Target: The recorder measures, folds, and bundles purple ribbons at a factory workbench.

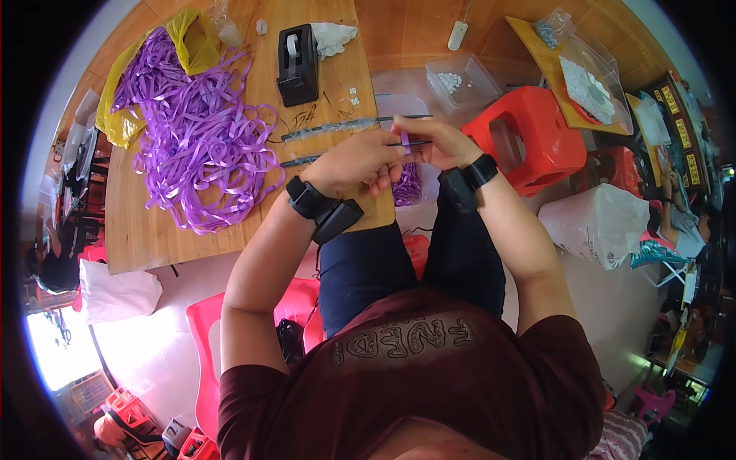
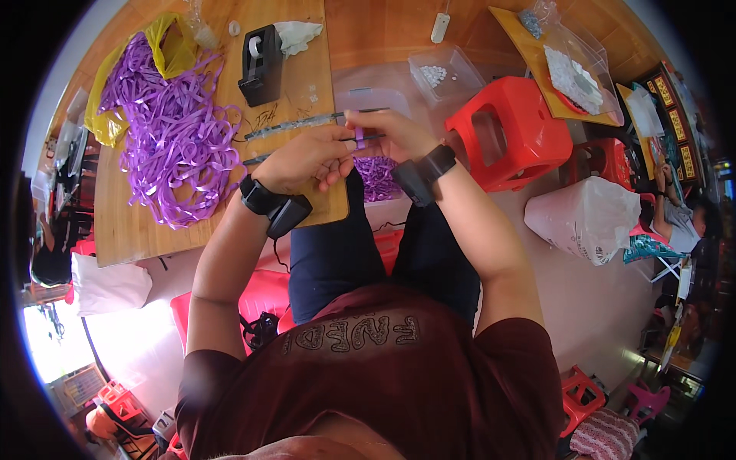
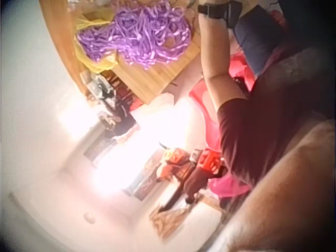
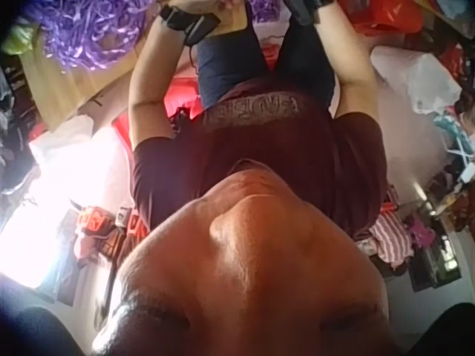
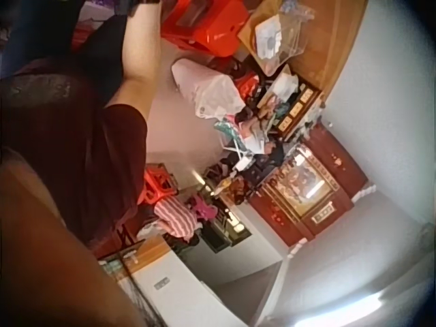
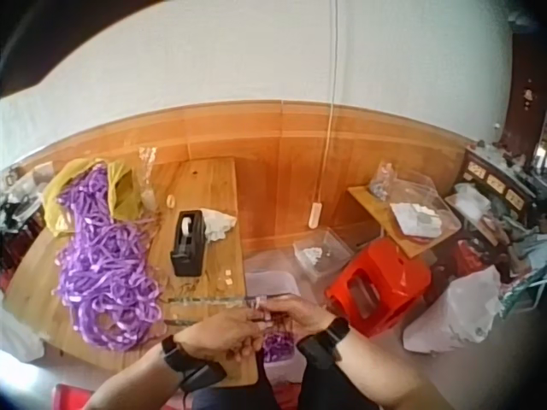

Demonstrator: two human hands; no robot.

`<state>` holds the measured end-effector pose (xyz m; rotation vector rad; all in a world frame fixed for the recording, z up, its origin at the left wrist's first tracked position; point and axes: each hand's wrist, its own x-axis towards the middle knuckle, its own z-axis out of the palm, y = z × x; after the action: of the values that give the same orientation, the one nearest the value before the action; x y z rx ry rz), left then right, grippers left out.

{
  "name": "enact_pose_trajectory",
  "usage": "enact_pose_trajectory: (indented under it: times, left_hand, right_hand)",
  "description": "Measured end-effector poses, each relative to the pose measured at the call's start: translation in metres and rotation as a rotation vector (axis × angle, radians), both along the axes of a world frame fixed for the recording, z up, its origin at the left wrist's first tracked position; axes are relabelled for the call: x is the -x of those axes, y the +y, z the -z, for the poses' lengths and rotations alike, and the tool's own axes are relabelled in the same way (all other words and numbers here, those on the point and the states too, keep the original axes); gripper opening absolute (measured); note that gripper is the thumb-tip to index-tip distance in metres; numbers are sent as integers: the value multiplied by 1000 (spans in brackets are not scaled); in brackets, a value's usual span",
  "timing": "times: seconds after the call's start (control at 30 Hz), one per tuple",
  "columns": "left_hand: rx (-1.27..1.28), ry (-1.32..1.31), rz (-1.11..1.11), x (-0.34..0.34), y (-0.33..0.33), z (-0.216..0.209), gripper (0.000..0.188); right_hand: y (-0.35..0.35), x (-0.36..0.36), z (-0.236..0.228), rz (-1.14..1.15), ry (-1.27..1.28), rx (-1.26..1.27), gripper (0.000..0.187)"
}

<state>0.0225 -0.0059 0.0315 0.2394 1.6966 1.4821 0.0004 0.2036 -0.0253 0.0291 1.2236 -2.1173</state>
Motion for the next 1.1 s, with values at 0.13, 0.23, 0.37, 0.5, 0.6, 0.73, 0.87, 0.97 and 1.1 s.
enact_pose_trajectory:
  times: [0.13,0.23,0.37,0.5,0.6,0.73,0.87,0.97,1.1]
  left_hand:
    - [-4,14,-13,-1,3,-1,22]
    - [-8,9,3,1,3,-1,20]
    - [-26,11,13,2,4,-1,17]
    - [38,41,55,4,-3,-2,19]
    - [-169,109,3,-1,-17,20,27]
    - [-84,215,-197,-20,-24,-7,35]
    - [199,586,-366,-32,-90,-39,36]
    - [372,930,-548,-16,-155,-43,24]
    - [660,1047,-530,3,-215,-33,26]
  right_hand:
    - [9,2,12,-17,4,-7,32]
    - [8,0,30,-4,6,204,32]
    - [0,-1,49,53,-75,346,34]
    - [-13,0,63,-106,-5,610,35]
    - [-24,-5,51,-77,69,546,33]
    - [30,-4,79,177,51,499,17]
    - [56,0,88,176,61,481,20]
    - [51,16,101,330,-54,174,25]
    - [55,31,136,279,-87,-422,33]
